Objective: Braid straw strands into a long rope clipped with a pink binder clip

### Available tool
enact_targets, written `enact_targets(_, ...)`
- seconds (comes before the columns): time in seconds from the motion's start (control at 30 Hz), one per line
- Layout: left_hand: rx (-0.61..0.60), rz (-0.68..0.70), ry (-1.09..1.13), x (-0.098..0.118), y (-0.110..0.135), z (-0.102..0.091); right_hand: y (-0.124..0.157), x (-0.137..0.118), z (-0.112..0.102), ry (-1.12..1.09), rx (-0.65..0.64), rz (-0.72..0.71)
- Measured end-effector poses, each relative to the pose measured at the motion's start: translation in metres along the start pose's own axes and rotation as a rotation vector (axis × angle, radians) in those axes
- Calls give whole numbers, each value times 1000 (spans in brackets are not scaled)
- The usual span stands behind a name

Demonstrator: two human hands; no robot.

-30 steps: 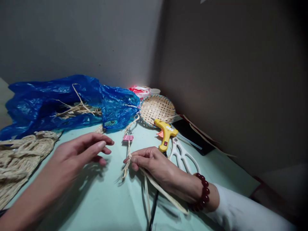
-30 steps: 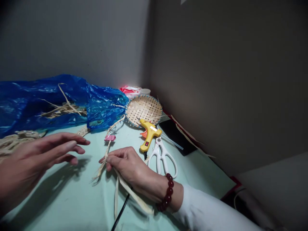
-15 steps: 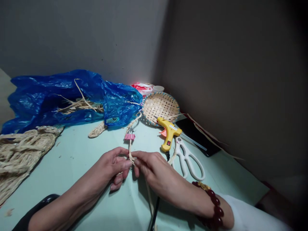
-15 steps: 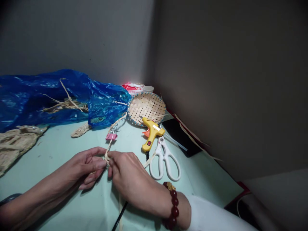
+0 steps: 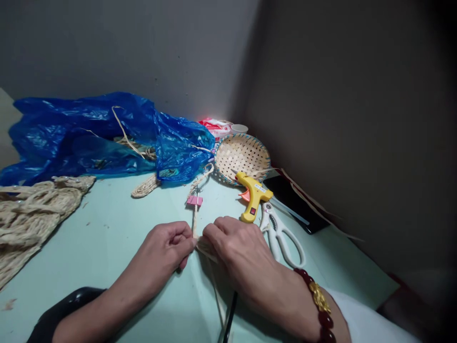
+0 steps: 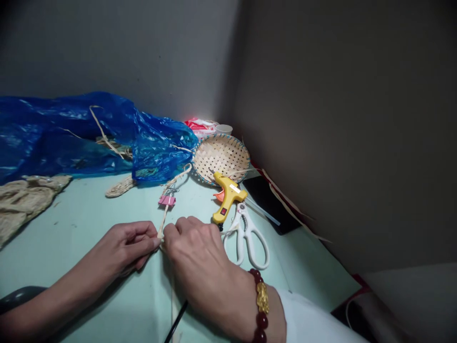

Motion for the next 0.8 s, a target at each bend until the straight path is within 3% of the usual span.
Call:
enact_targets(0.1,1,6,-47,0,2,2,6,-9,-7,42,78,-73)
enact_targets(0.2,-27,-30,41,-3,4,5,12,-19,-7,38,102,-132)
enact_targets(0.47,-118,-29,320,-13,4,8,19,-27,12,188,345,-310)
enact_targets(0.63,-107,-33,396,-16,3,10,23,-27,17,195,470,-381)
enact_targets(0.8,-115,-76,364,-13,3,9,23,-29,13,128,442,-365)
Point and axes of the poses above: each hand's wrist, its own y-axis away from the middle knuckle, its own z-axis out of the palm, x = y × z, the point moved 3 cm from there along -y, towards the middle knuckle, and after that the axes turned 10 degrees about z, right-handed, at the moved point
